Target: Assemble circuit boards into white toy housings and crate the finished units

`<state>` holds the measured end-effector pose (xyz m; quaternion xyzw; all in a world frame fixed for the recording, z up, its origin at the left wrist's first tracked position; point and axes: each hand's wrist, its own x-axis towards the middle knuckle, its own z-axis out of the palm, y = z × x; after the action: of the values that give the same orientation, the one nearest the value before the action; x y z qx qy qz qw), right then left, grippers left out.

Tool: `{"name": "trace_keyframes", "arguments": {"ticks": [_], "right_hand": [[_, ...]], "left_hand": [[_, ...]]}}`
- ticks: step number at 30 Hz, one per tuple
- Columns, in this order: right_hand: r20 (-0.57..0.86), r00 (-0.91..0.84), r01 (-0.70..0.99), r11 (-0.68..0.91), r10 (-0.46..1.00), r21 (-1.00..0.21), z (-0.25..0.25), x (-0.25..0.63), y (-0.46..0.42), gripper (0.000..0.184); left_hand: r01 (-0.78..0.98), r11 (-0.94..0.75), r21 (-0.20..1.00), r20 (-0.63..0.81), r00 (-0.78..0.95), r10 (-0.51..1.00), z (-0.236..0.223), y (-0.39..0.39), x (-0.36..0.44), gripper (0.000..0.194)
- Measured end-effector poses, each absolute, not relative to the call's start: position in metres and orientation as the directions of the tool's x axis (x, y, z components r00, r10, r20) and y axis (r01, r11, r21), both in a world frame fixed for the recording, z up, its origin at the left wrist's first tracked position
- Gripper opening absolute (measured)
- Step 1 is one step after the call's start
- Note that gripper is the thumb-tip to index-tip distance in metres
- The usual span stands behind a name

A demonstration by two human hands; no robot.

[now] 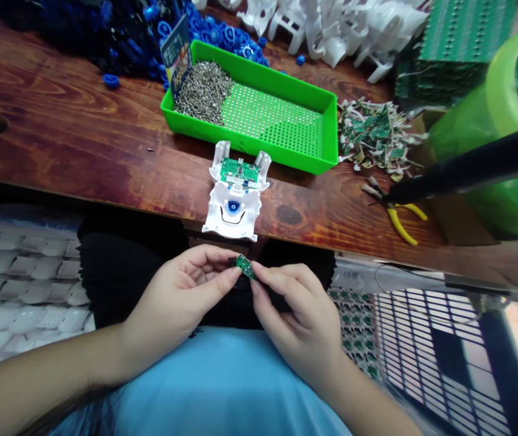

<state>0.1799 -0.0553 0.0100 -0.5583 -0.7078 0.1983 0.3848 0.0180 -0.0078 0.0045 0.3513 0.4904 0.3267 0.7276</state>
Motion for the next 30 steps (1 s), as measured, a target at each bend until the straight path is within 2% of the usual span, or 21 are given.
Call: {"name": "trace_keyframes", "arguments": {"ticks": [4, 8, 17, 30], "right_hand": [[0.308, -0.046, 0.597, 0.273, 0.950, -0.754, 0.004, 0.180, -0.056, 0.034], [0.286, -0.031, 0.588, 0.249, 0.958, -0.769, -0.001, 0.179, -0.059, 0.038], [0.212, -0.038, 0.699, 0.178, 0.976, -0.693, -0.004, 0.177, -0.057, 0.041], [0.323, -0.038, 0.761, 0.237, 0.946, -0.604, -0.002, 0.177, -0.058, 0.043]], "left_hand": [[-0.157, 0.567, 0.808, -0.501, 0.324, 0.803, 0.000, -0.007, 0.017, 0.015], [-0.184, 0.651, 0.736, -0.547, 0.405, 0.733, -0.001, -0.005, 0.015, 0.015], [-0.180, 0.755, 0.631, -0.608, 0.489, 0.625, 0.001, -0.003, 0.017, 0.015], [-0.272, 0.745, 0.610, -0.585, 0.480, 0.654, 0.005, -0.004, 0.016, 0.010]]}}
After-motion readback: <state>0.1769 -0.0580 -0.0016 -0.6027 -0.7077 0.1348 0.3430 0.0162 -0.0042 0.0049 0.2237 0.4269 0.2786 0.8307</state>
